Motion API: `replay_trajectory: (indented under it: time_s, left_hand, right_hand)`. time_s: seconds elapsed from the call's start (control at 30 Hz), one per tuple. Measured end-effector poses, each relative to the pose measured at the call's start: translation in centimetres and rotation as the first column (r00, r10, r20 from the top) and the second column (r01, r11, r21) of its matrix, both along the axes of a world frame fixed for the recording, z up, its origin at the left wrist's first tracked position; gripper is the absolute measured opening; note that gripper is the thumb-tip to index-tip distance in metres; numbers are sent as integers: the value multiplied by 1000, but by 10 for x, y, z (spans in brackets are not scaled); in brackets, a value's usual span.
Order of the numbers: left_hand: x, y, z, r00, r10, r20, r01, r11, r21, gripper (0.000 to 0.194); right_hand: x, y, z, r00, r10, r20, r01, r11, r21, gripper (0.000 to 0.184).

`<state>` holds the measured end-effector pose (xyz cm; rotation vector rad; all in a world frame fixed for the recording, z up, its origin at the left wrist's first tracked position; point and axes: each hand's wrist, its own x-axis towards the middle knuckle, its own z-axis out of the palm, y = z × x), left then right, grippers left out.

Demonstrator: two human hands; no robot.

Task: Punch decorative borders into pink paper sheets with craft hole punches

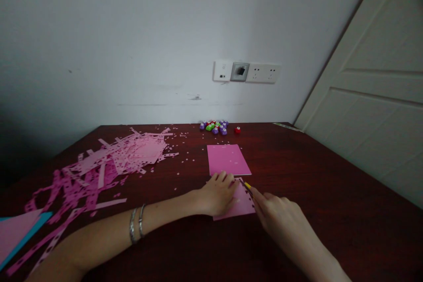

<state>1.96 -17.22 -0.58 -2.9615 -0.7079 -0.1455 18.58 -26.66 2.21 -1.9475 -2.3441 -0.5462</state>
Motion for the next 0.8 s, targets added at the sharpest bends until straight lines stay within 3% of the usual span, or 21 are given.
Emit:
replay_trajectory:
  time_s: [0.8]
  left_hand:
    - [2,-2,3,1000,17,-23,-17,1000,1,44]
  right_hand:
    - [-1,-13,-10,1000,3,14,-5,991,134,36]
